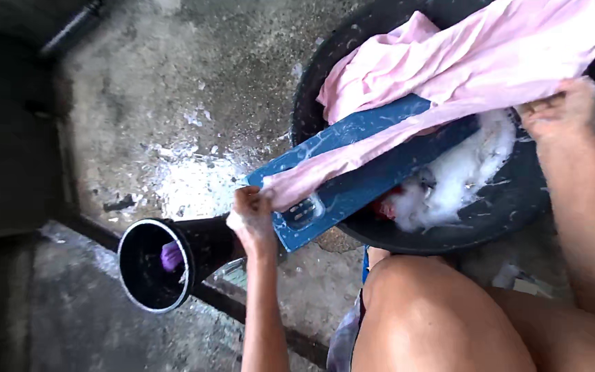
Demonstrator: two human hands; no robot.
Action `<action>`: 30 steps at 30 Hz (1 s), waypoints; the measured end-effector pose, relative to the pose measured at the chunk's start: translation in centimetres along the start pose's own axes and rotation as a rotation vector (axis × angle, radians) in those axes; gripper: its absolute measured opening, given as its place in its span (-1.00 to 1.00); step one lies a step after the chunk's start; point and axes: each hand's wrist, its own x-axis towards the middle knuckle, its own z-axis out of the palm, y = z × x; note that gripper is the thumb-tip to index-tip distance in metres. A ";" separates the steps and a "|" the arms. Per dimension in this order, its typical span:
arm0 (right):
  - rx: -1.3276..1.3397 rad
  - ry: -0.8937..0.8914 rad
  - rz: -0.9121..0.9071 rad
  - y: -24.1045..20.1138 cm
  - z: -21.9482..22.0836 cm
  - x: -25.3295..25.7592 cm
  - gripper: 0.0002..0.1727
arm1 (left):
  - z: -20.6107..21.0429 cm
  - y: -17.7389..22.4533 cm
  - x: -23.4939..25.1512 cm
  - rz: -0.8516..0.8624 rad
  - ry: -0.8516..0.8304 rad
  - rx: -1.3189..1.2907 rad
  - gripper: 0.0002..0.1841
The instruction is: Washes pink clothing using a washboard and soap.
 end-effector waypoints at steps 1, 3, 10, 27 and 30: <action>-0.023 0.021 0.020 0.5 -0.3 -0.7 -0.63 | 0.7 -0.1 -0.8 -0.018 -0.003 0.037 -0.61; -0.111 0.003 0.077 1.6 -0.7 -2.1 -0.57 | 1.6 -0.2 -2.5 -0.047 0.004 0.091 -0.60; -0.390 -0.161 0.217 4.7 -0.2 -3.1 -0.54 | 3.0 -1.4 -6.4 0.017 0.149 0.112 -0.76; -0.339 -0.066 0.138 1.6 0.1 -3.8 -0.81 | 1.7 0.2 -4.0 0.030 0.062 0.174 -0.82; -0.195 -0.121 0.049 -0.7 -0.2 -3.0 -0.83 | -1.0 0.0 -3.1 0.074 0.115 0.042 -0.77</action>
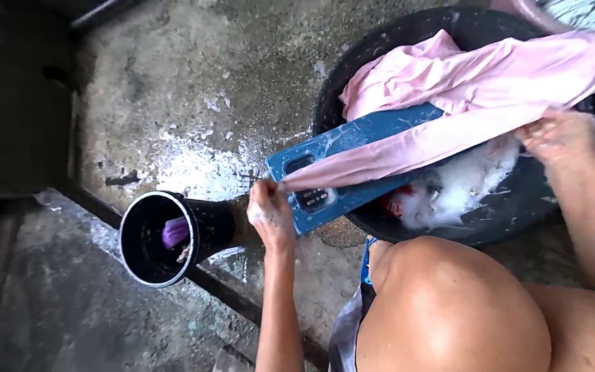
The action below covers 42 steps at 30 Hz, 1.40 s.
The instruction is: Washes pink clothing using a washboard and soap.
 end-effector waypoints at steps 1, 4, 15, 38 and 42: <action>0.036 -0.024 -0.036 -0.9 -0.2 0.2 -0.82 | -1.0 0.1 0.5 -0.003 0.011 -0.020 -0.74; 0.066 -0.018 -0.054 -3.0 0.4 -0.4 -0.74 | -2.8 0.9 2.0 -0.063 0.004 -0.141 -0.69; -0.794 -0.496 -0.472 0.3 8.8 -12.7 -0.51 | 4.3 9.0 0.7 0.188 -0.253 -0.647 -0.70; -0.724 -0.826 -0.684 0.2 14.4 -16.1 -0.79 | 8.0 12.4 0.6 0.366 -0.205 -0.505 -0.75; -0.759 -0.831 -0.765 0.1 14.2 -16.1 -0.86 | 8.1 12.6 0.2 0.326 -0.170 -0.542 -0.75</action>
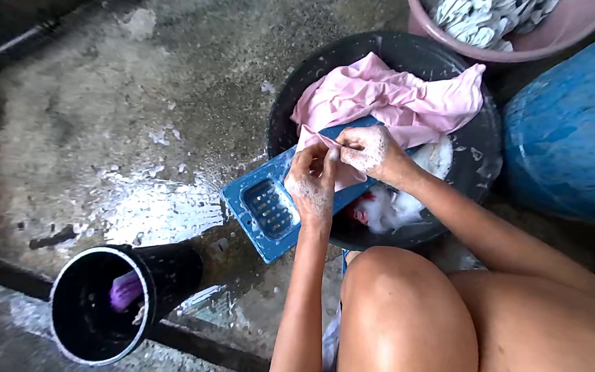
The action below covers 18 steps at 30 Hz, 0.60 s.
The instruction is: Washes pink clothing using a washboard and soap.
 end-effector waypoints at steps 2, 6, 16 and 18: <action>-0.036 -0.047 0.003 0.0 -0.2 0.1 -0.80 | -0.1 0.0 0.1 0.004 0.013 0.007 -0.79; -0.117 0.019 0.131 -0.2 -0.8 0.7 -0.76 | -2.3 0.2 0.2 -0.100 -0.008 0.081 -0.81; -0.104 -0.174 -0.162 -9.1 1.2 5.2 -0.82 | -8.9 2.1 -2.3 0.125 0.162 0.518 -0.59; -0.051 -0.262 -0.224 -10.4 2.3 5.6 -0.82 | -8.9 2.3 -2.3 0.106 0.109 0.507 -0.46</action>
